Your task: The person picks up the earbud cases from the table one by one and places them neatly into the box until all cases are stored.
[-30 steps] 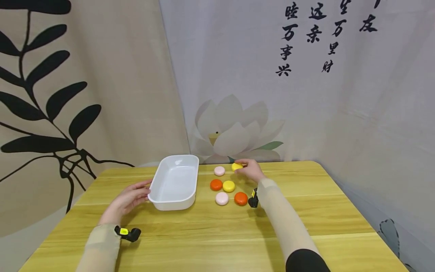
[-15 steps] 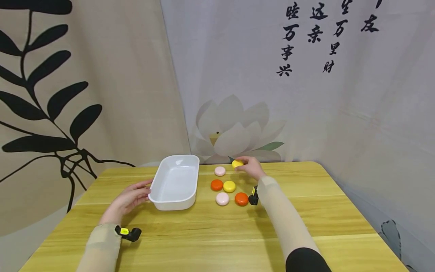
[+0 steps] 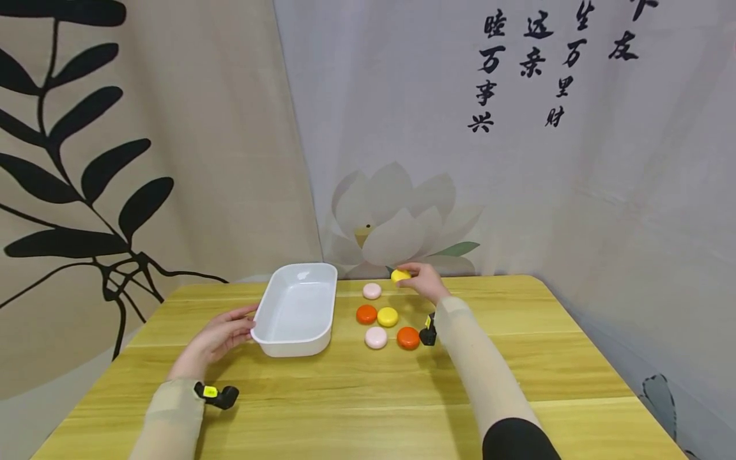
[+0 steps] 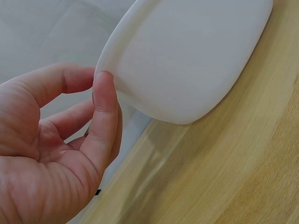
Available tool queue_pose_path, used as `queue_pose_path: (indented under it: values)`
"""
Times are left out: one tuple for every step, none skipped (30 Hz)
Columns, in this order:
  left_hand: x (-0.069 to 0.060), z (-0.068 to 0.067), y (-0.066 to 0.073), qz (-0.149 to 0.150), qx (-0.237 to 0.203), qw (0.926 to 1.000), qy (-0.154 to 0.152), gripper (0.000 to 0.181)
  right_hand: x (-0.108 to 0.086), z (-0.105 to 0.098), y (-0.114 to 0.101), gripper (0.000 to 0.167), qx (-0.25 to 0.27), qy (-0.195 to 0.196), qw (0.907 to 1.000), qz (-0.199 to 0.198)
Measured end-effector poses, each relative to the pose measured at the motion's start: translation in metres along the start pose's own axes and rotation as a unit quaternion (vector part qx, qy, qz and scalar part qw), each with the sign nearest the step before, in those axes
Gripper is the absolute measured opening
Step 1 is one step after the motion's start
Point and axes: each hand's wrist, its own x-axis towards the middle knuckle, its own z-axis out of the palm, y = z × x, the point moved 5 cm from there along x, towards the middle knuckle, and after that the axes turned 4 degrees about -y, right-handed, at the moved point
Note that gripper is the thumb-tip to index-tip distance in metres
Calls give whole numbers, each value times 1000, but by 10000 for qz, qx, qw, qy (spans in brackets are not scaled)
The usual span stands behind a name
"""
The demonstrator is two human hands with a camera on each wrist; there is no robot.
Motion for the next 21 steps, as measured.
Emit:
queue_pose_path:
  values:
    - [0,-1,0,0,13,10000,11,58,0,-1,-2,50,-19,13,10000,-9]
    - [0,-1,0,1,36,10000,0,58,0,-1,-4,50,-61,15,10000,-44]
    - [-1,-2,0,-3,36,10000,2,58,0,-2,-6,50,-84,30,9999,-52]
    - [-1,-2,0,-7,36,10000,-5,58,0,-3,-8,50,-45,30,10000,-67]
    - [-1,-2,0,-16,18,10000,-5,58,1,-4,-10,50,-37,37,10000,-84]
    - [-2,-3,1,-21,27,10000,-11,59,2,-5,-12,50,-44,45,9999,-87]
    - [-1,-2,0,-35,12,10000,-20,59,2,-6,-12,50,-25,36,10000,-81]
    - [-1,-2,0,-38,-5,10000,-28,59,2,-7,-13,51,2,21,9999,-98]
    - [-1,-2,-1,-40,-17,10000,-30,59,3,-8,-14,51,31,18,9999,-96]
    - [-1,-2,-1,-37,-16,10000,-42,59,4,-8,-14,51,51,2,9999,-113]
    - [-1,-2,-1,-32,-21,10000,-52,59,4,-9,-15,50,44,13,9999,-111]
    - [-1,-2,0,-19,-4,10000,-73,59,5,-9,-16,50,57,8,9999,-117]
    - [-1,-2,0,-10,-2,10000,-91,60,5,-9,-16,50,76,9,9999,-117]
    - [-1,-2,0,-2,-8,9999,-107,60,5,-10,-17,50,80,12,9999,-108]
    - [-1,-2,0,-1,-3,9999,-120,60,5,-10,-18,50,86,13,9999,-95]
    - [-1,-2,1,0,-3,9999,-124,60,5,-11,-19,50,112,6,9999,-83]
    - [-1,-2,1,3,-2,9999,-126,60,6,-11,-20,50,126,-2,9999,-76]
    - [-1,-2,1,-9,-8,9999,-116,60,6,-11,-21,51,143,-27,9999,-83]
    - [-1,-1,1,-11,-12,9999,-111,60,6,-12,-22,50,163,-35,9998,-80]
    - [-1,-1,0,-10,-10,9999,-113,60,6,-13,-23,50,201,-46,9998,-81]
    - [-1,-1,0,-11,-6,9999,-109,60,6,-13,-24,50,253,-57,9996,-93]
